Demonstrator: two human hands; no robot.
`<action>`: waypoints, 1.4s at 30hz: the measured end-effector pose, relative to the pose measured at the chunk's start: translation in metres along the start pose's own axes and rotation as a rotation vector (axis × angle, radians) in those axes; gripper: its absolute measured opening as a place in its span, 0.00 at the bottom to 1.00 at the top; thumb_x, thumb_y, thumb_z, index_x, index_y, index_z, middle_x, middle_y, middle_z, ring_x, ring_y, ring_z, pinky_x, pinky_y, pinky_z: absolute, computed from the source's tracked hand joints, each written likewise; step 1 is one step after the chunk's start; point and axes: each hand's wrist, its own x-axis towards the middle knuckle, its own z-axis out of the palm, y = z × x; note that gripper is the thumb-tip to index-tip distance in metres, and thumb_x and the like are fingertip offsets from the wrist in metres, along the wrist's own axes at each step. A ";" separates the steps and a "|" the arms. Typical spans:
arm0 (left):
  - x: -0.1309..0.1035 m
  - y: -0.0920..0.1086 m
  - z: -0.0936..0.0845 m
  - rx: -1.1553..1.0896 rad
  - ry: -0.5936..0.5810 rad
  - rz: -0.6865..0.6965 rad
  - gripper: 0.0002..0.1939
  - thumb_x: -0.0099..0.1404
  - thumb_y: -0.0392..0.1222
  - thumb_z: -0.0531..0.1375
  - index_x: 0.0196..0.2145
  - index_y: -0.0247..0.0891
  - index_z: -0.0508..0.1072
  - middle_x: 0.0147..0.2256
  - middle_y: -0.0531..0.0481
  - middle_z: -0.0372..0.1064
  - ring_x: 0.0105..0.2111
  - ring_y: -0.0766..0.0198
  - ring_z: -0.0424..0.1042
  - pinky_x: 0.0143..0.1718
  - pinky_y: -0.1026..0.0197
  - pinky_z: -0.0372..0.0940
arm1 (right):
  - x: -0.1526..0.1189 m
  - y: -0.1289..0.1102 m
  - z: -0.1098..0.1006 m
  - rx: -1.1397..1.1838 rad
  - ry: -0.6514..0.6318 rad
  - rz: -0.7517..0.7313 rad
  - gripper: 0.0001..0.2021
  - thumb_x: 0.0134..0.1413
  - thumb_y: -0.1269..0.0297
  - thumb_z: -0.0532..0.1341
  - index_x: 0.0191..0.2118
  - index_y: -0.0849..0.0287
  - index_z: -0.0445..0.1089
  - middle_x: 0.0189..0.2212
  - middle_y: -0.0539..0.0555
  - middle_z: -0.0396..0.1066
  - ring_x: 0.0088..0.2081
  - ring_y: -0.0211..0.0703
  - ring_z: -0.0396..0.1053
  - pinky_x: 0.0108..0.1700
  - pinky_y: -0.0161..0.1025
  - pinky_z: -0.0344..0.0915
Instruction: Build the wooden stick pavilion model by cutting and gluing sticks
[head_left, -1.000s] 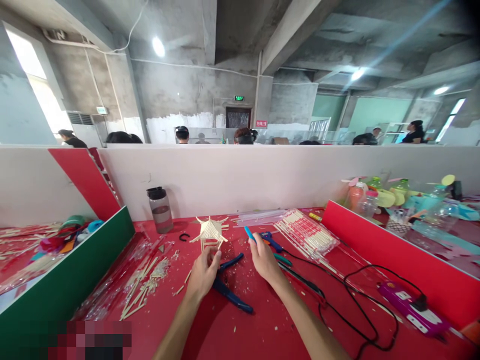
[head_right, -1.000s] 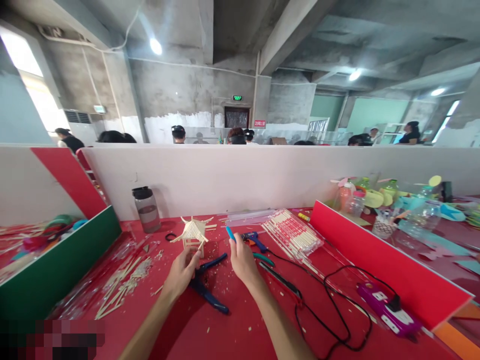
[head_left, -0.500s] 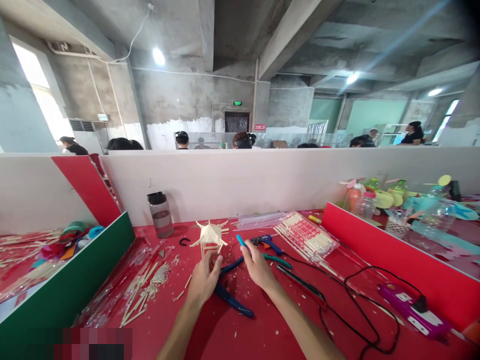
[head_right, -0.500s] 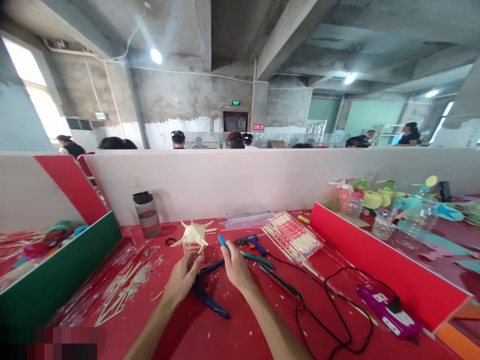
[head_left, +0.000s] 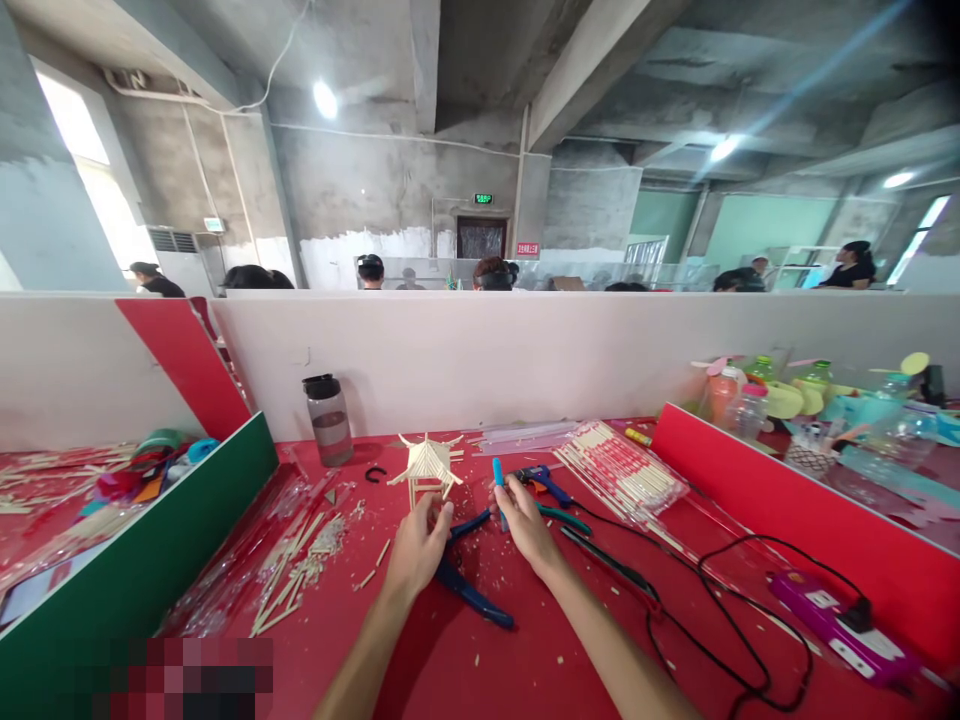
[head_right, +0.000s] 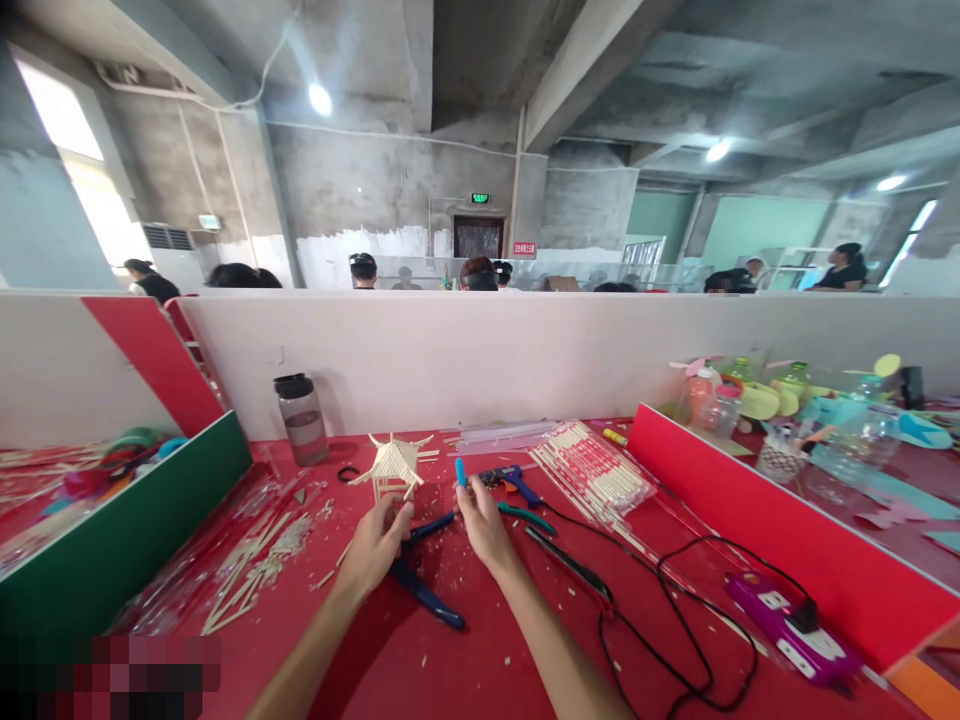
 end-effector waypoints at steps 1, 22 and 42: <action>0.000 0.000 0.001 -0.030 0.001 -0.006 0.24 0.66 0.61 0.54 0.44 0.37 0.73 0.24 0.51 0.70 0.22 0.62 0.68 0.24 0.63 0.58 | 0.001 -0.001 -0.001 -0.012 0.020 -0.022 0.20 0.57 0.41 0.59 0.38 0.55 0.68 0.32 0.53 0.72 0.34 0.47 0.71 0.36 0.41 0.68; 0.007 -0.002 0.014 -0.355 -0.062 -0.074 0.24 0.65 0.63 0.54 0.36 0.37 0.66 0.20 0.58 0.64 0.14 0.72 0.59 0.16 0.68 0.50 | -0.026 -0.054 0.006 -0.286 0.010 -0.503 0.09 0.66 0.62 0.57 0.44 0.56 0.74 0.40 0.56 0.75 0.43 0.47 0.73 0.48 0.42 0.68; 0.010 -0.002 0.015 -0.392 -0.020 -0.067 0.25 0.63 0.64 0.56 0.38 0.36 0.69 0.20 0.59 0.63 0.14 0.71 0.59 0.17 0.67 0.53 | -0.035 -0.058 0.019 -0.423 -0.067 -0.536 0.11 0.65 0.63 0.57 0.50 0.54 0.72 0.43 0.57 0.76 0.45 0.48 0.74 0.49 0.42 0.69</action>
